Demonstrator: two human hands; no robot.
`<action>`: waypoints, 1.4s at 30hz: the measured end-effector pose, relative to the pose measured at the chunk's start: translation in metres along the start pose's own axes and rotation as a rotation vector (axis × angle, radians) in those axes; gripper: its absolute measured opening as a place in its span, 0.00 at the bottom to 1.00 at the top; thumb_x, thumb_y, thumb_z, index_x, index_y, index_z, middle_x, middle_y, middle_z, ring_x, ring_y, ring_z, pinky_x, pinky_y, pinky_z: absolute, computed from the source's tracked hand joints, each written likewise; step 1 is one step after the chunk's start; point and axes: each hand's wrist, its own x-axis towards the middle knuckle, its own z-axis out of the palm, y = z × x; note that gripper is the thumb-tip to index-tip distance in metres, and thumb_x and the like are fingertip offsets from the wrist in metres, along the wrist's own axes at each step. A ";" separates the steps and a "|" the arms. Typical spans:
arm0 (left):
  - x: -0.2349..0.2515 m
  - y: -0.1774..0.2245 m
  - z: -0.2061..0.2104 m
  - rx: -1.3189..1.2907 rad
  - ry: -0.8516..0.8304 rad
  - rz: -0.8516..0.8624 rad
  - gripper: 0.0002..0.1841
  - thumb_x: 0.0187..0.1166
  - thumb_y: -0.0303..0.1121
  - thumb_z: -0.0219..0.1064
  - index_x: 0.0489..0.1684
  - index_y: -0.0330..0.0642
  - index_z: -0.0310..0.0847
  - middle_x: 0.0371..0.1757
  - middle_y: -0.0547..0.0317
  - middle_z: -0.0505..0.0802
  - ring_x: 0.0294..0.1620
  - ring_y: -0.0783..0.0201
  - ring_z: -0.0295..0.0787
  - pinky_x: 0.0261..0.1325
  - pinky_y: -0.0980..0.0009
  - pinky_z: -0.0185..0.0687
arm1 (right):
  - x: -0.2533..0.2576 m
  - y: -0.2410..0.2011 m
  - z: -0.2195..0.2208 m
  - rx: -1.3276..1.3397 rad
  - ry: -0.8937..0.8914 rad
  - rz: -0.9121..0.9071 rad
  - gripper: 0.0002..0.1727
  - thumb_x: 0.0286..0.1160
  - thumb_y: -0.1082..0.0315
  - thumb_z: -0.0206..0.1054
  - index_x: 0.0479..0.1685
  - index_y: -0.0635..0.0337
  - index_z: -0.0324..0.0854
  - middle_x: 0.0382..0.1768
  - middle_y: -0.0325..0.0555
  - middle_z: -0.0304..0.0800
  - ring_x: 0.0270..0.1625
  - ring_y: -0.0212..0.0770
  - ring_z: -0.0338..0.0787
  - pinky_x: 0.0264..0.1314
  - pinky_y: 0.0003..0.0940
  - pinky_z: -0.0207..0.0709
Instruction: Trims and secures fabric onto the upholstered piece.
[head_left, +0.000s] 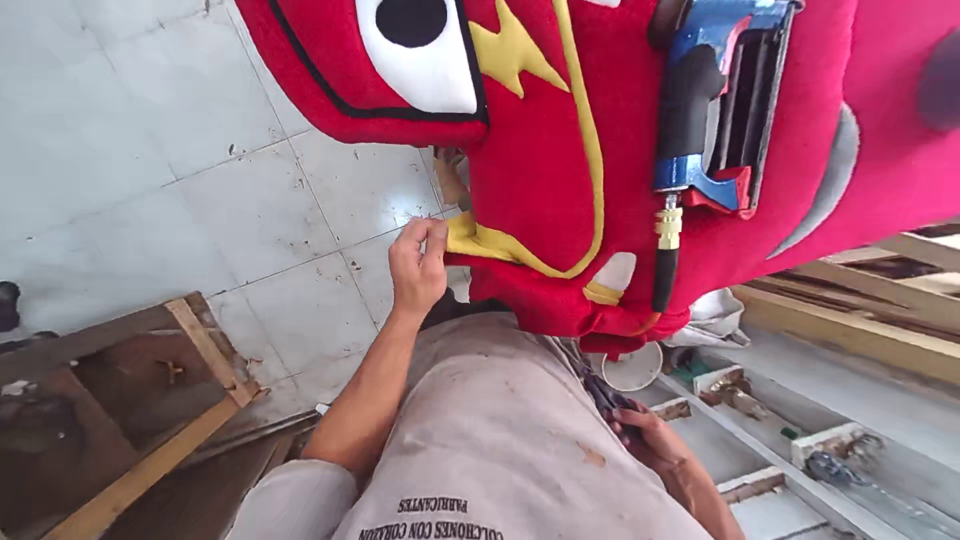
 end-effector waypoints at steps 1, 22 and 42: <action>0.008 0.012 0.002 -0.082 -0.016 -0.134 0.18 0.90 0.39 0.55 0.31 0.40 0.83 0.30 0.62 0.88 0.34 0.70 0.87 0.42 0.64 0.86 | -0.003 0.003 0.011 0.031 0.000 -0.014 0.12 0.54 0.67 0.73 0.41 0.52 0.85 0.26 0.39 0.91 0.17 0.27 0.84 0.16 0.21 0.77; -0.054 0.030 0.027 -0.742 -0.154 -0.322 0.16 0.89 0.42 0.59 0.55 0.37 0.82 0.43 0.53 0.94 0.45 0.60 0.94 0.52 0.56 0.93 | -0.035 0.102 0.096 -0.271 0.300 0.014 0.09 0.81 0.71 0.59 0.40 0.60 0.87 0.25 0.37 0.92 0.28 0.28 0.90 0.33 0.28 0.86; -0.069 0.024 0.036 -0.331 -0.068 -0.122 0.33 0.77 0.48 0.70 0.65 0.23 0.72 0.52 0.52 0.92 0.55 0.68 0.91 0.64 0.64 0.89 | -0.079 -0.218 0.138 -1.015 -0.528 -0.307 0.30 0.66 0.28 0.70 0.45 0.46 0.85 0.28 0.26 0.87 0.27 0.22 0.85 0.25 0.18 0.79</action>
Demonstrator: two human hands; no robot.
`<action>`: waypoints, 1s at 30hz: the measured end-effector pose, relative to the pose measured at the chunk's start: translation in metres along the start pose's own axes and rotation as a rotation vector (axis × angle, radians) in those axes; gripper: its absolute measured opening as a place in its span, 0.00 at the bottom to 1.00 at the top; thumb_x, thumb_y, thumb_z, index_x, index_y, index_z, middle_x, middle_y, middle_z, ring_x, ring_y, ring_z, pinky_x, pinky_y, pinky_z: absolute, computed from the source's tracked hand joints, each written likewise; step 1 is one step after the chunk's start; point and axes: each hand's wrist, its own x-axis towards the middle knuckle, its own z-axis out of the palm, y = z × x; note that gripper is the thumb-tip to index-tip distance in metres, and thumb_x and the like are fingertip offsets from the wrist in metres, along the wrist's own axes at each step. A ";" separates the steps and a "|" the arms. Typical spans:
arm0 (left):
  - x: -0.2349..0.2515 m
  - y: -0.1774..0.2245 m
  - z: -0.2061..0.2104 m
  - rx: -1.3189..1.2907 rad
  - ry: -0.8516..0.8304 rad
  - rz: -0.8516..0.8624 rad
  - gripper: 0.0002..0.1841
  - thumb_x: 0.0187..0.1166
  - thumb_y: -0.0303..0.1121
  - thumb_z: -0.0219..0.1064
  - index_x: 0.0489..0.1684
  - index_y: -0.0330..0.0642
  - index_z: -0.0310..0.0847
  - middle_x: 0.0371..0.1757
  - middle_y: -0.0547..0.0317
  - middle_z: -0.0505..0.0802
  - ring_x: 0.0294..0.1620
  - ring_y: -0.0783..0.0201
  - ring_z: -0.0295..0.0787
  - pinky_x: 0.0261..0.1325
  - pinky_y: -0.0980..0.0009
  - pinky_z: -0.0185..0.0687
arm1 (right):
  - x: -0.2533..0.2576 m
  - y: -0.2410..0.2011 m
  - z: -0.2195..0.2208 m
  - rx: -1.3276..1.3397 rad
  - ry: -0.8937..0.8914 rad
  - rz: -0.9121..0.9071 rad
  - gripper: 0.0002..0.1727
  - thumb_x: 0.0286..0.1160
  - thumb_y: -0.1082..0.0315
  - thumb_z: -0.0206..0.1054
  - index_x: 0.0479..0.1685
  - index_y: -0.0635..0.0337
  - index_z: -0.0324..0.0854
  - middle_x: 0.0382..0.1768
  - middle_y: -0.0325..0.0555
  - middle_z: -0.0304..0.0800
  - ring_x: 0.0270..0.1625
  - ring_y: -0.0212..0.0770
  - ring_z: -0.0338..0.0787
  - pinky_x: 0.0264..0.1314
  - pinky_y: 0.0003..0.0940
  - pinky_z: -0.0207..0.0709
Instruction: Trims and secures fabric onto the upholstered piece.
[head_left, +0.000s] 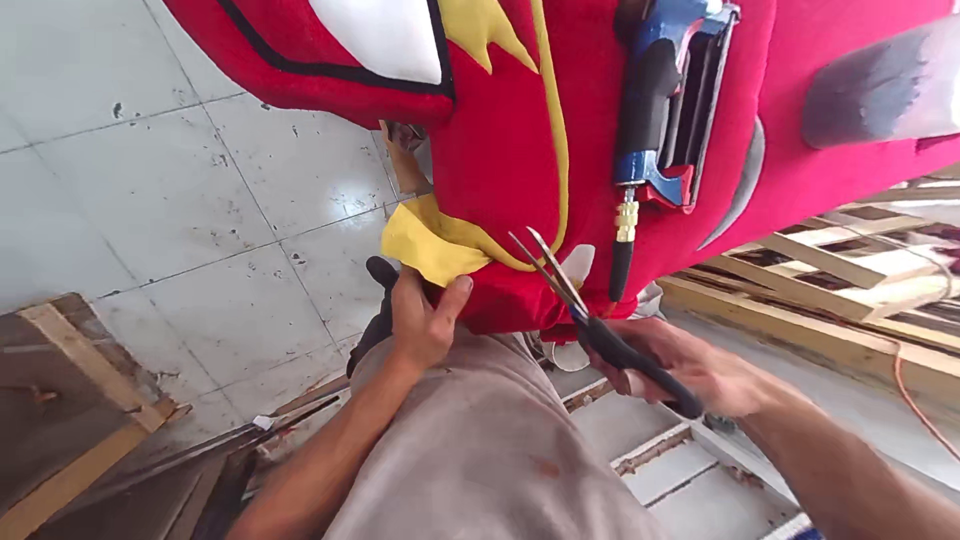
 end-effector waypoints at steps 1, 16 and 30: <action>0.004 0.006 0.006 -0.081 0.043 -0.011 0.29 0.78 0.45 0.70 0.62 0.25 0.73 0.49 0.56 0.93 0.52 0.70 0.92 0.61 0.67 0.90 | 0.008 -0.005 -0.011 0.017 -0.060 0.008 0.29 0.68 0.29 0.70 0.44 0.46 0.84 0.28 0.26 0.87 0.26 0.23 0.85 0.24 0.18 0.79; -0.007 0.006 0.053 -0.101 0.366 -0.140 0.08 0.84 0.29 0.63 0.51 0.32 0.78 0.39 0.62 0.94 0.44 0.69 0.93 0.55 0.67 0.92 | 0.040 0.009 -0.083 0.213 -0.505 0.230 0.28 0.73 0.30 0.65 0.36 0.46 0.84 0.25 0.31 0.85 0.20 0.25 0.84 0.13 0.18 0.73; -0.025 -0.010 0.058 -0.365 0.338 -0.177 0.08 0.88 0.29 0.58 0.54 0.34 0.77 0.44 0.60 0.94 0.50 0.67 0.93 0.62 0.62 0.90 | 0.053 -0.024 -0.090 0.028 -0.509 0.317 0.29 0.72 0.28 0.65 0.34 0.46 0.84 0.23 0.31 0.85 0.18 0.24 0.81 0.12 0.17 0.70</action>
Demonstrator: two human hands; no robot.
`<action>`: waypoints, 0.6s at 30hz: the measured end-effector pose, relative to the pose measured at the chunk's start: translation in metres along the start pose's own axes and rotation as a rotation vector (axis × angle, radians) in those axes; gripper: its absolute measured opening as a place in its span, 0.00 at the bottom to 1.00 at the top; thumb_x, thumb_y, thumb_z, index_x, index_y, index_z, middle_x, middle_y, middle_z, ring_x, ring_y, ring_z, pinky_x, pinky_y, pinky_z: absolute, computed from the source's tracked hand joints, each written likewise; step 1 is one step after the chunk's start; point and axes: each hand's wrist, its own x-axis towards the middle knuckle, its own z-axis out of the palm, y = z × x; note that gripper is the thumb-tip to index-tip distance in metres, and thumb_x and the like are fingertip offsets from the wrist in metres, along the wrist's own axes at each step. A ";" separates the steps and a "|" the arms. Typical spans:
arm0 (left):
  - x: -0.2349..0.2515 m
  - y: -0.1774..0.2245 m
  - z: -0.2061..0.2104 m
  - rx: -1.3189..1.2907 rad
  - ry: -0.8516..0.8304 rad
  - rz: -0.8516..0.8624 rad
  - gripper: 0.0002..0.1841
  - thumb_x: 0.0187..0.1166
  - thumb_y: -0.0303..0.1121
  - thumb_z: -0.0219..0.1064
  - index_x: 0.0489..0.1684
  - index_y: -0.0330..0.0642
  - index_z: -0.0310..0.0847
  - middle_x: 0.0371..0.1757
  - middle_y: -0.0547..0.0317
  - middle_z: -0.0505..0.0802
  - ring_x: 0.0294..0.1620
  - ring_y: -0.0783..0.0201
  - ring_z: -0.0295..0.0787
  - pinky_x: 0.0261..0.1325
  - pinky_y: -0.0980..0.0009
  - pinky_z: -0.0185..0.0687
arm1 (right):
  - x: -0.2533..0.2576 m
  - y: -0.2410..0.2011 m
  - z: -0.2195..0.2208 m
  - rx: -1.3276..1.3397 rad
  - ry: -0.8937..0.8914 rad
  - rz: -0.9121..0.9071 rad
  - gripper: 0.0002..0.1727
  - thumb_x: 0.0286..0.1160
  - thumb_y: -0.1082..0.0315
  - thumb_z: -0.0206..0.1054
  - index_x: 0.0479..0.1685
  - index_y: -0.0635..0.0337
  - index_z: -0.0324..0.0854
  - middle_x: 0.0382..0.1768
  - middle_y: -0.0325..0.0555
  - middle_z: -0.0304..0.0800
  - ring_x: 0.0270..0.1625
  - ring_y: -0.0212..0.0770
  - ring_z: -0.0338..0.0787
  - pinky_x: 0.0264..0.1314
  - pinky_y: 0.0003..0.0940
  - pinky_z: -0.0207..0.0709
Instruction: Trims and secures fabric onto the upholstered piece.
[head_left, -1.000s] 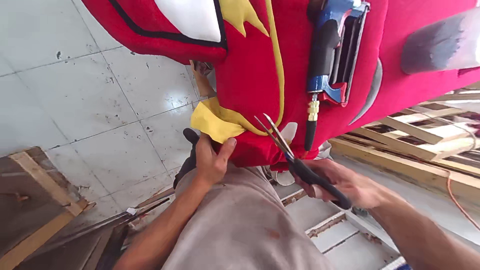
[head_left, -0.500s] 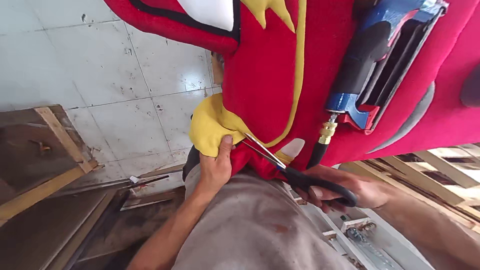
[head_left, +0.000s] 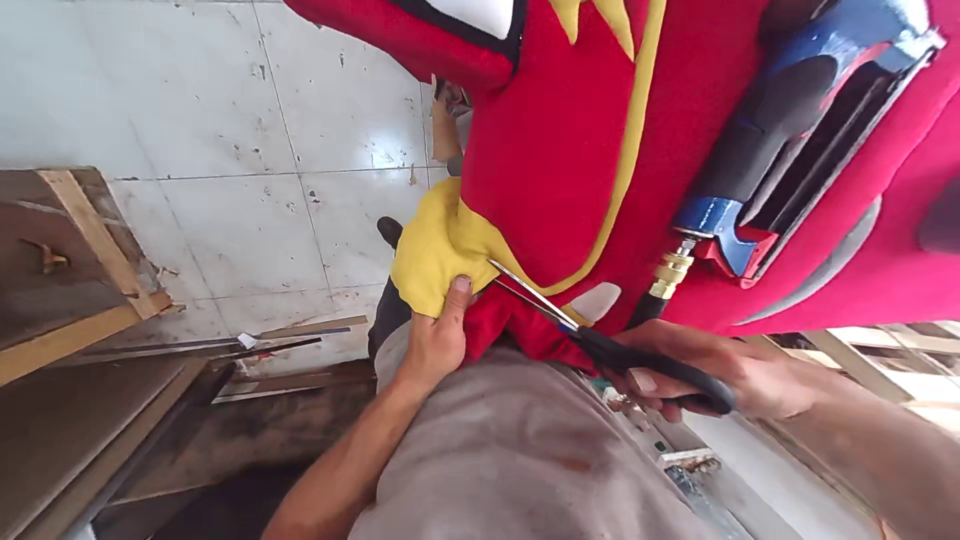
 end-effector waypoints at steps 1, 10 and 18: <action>0.000 0.000 0.000 -0.031 -0.005 -0.010 0.08 0.88 0.29 0.58 0.54 0.35 0.77 0.44 0.61 0.94 0.50 0.67 0.93 0.62 0.62 0.90 | 0.000 -0.004 -0.002 -0.022 0.002 0.006 0.29 0.73 0.28 0.64 0.33 0.46 0.85 0.22 0.31 0.84 0.17 0.24 0.81 0.12 0.17 0.69; -0.005 -0.009 -0.004 -0.101 -0.043 -0.030 0.06 0.88 0.28 0.57 0.51 0.40 0.79 0.42 0.69 0.94 0.48 0.73 0.92 0.60 0.67 0.89 | 0.030 -0.050 0.006 -0.292 0.106 0.140 0.27 0.75 0.31 0.62 0.26 0.44 0.83 0.18 0.27 0.82 0.19 0.22 0.80 0.18 0.17 0.71; 0.000 -0.016 -0.009 -0.234 -0.090 -0.061 0.07 0.88 0.31 0.59 0.54 0.41 0.80 0.44 0.67 0.95 0.50 0.71 0.92 0.63 0.64 0.89 | 0.042 -0.066 0.007 -0.500 0.181 0.232 0.25 0.74 0.35 0.65 0.25 0.45 0.83 0.13 0.28 0.77 0.15 0.23 0.75 0.15 0.22 0.65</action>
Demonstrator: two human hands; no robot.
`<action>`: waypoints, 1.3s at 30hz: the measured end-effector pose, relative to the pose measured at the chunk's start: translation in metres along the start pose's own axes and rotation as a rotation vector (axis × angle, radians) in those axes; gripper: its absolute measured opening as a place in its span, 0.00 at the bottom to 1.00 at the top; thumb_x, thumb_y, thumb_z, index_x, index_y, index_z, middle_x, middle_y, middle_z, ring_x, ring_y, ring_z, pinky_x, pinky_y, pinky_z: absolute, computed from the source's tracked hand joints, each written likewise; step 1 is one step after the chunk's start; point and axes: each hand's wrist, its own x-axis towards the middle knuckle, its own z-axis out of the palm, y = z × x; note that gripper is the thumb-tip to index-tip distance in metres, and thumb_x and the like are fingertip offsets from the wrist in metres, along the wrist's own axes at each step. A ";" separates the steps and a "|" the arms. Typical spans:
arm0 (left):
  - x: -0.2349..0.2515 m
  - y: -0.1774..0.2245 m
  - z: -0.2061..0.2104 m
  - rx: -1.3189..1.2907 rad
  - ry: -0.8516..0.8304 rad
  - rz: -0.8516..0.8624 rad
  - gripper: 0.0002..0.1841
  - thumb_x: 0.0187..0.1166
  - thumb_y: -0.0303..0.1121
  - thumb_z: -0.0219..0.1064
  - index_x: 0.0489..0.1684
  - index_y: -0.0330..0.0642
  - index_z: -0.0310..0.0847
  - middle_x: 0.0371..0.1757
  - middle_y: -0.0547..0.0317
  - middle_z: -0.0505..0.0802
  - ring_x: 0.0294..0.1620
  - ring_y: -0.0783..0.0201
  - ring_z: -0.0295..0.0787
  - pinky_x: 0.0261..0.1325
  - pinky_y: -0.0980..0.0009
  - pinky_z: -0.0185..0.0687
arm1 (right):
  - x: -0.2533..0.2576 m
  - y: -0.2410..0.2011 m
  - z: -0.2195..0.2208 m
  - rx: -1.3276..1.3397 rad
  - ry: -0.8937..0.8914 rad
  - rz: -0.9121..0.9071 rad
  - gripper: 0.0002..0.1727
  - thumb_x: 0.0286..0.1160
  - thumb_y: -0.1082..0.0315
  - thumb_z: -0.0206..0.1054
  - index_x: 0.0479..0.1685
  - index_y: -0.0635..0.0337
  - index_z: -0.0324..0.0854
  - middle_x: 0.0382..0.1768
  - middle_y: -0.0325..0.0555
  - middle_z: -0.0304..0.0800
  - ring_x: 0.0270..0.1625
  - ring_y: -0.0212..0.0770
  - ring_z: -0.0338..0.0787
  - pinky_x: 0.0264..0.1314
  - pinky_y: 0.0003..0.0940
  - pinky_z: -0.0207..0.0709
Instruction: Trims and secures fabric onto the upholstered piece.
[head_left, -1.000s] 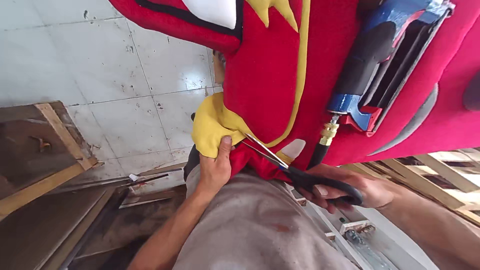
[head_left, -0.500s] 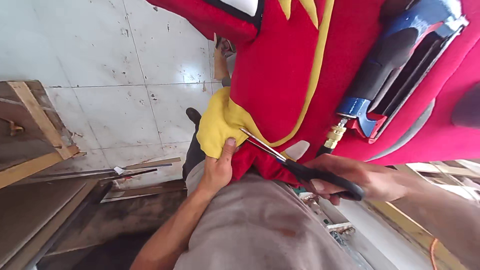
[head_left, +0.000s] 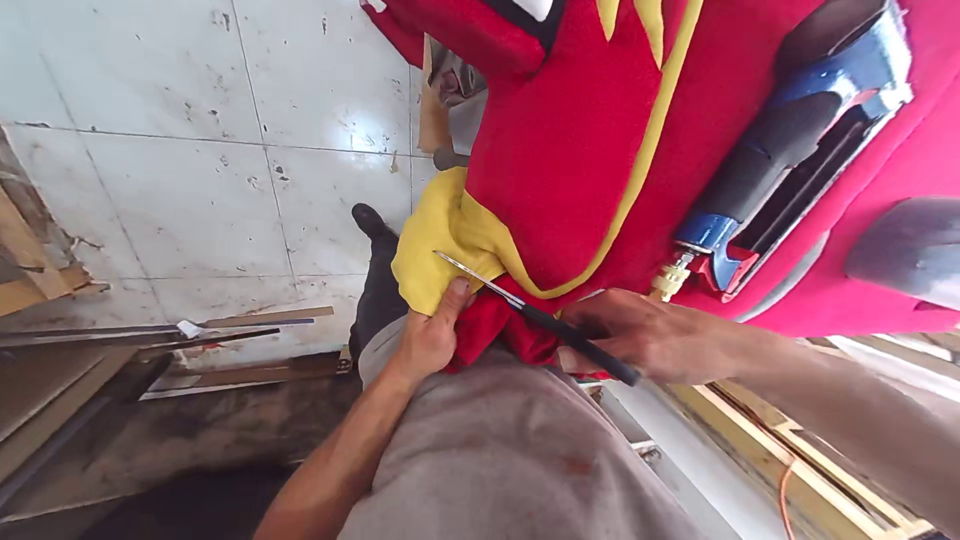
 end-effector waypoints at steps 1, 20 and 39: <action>0.000 -0.001 -0.001 0.002 -0.004 0.002 0.06 0.88 0.32 0.60 0.53 0.43 0.80 0.44 0.68 0.95 0.49 0.72 0.92 0.62 0.65 0.89 | 0.000 0.002 0.000 0.002 0.002 -0.007 0.24 0.74 0.36 0.66 0.25 0.45 0.83 0.13 0.28 0.77 0.14 0.23 0.74 0.15 0.22 0.65; -0.024 0.001 -0.033 0.383 -0.184 0.068 0.12 0.91 0.40 0.57 0.44 0.43 0.80 0.31 0.78 0.87 0.34 0.85 0.84 0.44 0.80 0.85 | 0.030 -0.032 0.022 0.141 0.006 0.036 0.24 0.76 0.38 0.67 0.25 0.48 0.83 0.16 0.31 0.83 0.16 0.25 0.80 0.17 0.21 0.72; 0.063 0.100 -0.156 -0.382 0.059 -0.046 0.33 0.95 0.49 0.32 0.18 0.57 0.79 0.13 0.76 0.79 0.12 0.77 0.72 0.19 0.79 0.72 | 0.002 -0.059 0.064 0.120 0.918 -0.421 0.17 0.77 0.61 0.63 0.61 0.55 0.83 0.37 0.30 0.92 0.35 0.23 0.88 0.35 0.24 0.85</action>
